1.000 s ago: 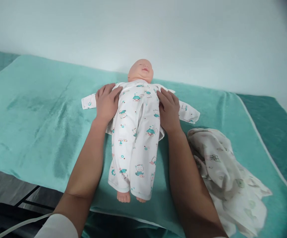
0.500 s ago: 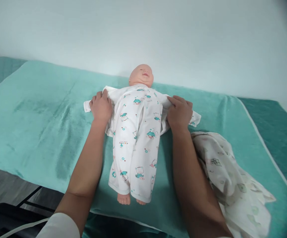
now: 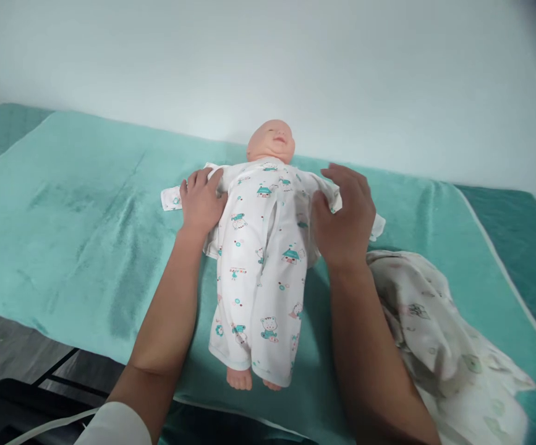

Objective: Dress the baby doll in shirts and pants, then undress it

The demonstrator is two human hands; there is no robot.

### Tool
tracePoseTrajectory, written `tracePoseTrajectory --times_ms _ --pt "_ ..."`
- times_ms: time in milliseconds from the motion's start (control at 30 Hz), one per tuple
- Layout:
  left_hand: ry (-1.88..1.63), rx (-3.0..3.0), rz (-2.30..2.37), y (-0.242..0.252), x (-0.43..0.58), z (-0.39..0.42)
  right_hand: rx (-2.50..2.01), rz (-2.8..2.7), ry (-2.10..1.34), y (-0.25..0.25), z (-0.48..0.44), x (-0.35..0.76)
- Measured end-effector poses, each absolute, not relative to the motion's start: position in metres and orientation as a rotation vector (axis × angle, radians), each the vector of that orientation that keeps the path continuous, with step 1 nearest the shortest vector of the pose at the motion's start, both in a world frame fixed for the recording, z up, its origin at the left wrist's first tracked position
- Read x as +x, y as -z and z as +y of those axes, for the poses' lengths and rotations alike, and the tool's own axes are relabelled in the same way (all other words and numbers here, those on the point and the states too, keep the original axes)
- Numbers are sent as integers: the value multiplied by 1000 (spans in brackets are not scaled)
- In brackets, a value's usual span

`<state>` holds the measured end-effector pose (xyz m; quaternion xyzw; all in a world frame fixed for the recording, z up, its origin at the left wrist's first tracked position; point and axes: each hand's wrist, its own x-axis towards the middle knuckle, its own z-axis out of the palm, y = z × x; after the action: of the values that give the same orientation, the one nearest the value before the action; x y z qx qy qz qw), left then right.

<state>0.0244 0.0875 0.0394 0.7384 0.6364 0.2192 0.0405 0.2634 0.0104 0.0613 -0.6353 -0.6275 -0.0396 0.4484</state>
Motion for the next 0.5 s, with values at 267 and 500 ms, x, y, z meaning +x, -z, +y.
tracePoseTrajectory --times_ms 267,500 --pt "-692 2202 2021 -32 25 94 -1561 -2240 -33 -105 67 169" --pt "-645 2127 2072 -31 24 97 -1792 -2656 2 -108 109 154"
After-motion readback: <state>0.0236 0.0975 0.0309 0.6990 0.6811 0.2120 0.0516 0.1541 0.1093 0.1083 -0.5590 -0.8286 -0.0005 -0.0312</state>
